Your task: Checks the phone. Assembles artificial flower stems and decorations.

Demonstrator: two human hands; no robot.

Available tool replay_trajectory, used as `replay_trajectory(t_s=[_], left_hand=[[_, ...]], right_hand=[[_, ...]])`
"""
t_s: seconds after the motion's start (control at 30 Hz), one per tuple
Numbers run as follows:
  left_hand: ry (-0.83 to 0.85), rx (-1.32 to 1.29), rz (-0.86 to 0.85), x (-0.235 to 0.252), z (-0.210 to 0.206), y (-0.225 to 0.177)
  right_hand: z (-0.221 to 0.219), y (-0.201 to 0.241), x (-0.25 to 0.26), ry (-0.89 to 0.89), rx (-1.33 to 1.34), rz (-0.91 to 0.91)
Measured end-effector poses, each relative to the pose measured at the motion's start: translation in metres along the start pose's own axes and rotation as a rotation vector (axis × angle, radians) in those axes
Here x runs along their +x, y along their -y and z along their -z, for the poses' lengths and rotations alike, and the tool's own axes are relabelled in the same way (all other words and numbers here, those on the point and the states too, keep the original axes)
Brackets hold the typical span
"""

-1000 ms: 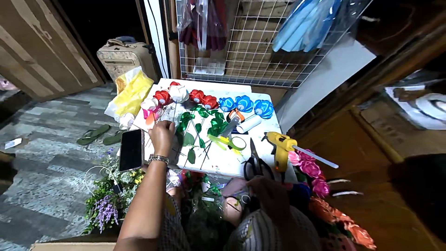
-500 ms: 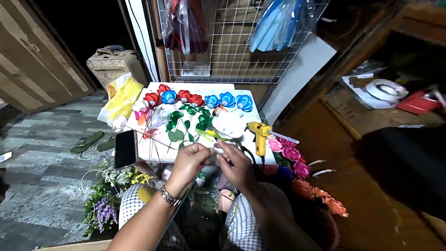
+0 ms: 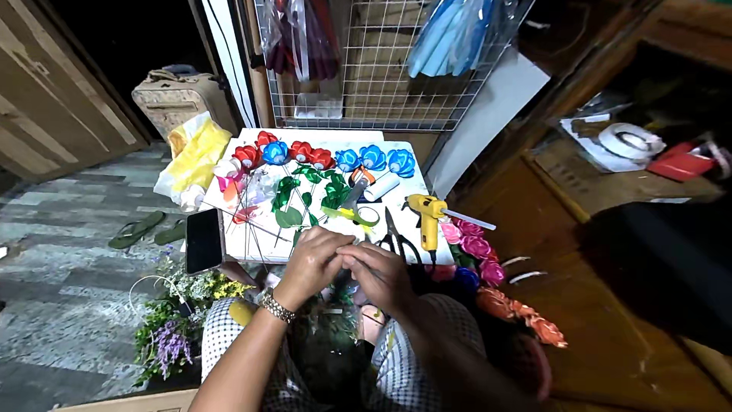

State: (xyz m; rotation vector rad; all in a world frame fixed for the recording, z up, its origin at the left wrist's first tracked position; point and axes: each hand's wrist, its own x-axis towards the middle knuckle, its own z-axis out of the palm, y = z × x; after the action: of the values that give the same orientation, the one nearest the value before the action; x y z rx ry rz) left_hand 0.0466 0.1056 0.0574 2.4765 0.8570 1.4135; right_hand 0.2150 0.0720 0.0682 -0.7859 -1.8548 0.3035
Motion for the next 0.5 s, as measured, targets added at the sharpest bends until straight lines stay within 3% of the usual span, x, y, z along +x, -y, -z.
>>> replay_trajectory(t_s=[0.1,0.17,0.27,0.37,0.5], left_hand=[[-0.089,-0.018,0.090,-0.003,0.009,0.025],[-0.184,-0.036,0.283,-0.004,0.027,0.036],[-0.369,-0.111,0.501,-0.008,0.053,0.053],[-0.522,-0.258,0.508,-0.014,0.070,0.068],[-0.681,-0.251,0.549,-0.015,0.086,0.086]], right_hand=[[0.002,-0.014,0.012,0.077,-0.044,-0.110],[0.017,-0.030,0.022,0.090,-0.091,-0.296],[0.034,-0.052,0.039,-0.040,-0.087,-0.518],[0.023,-0.063,0.053,-0.020,-0.107,-0.520],[-0.003,-0.080,0.086,0.248,-0.121,-0.551]])
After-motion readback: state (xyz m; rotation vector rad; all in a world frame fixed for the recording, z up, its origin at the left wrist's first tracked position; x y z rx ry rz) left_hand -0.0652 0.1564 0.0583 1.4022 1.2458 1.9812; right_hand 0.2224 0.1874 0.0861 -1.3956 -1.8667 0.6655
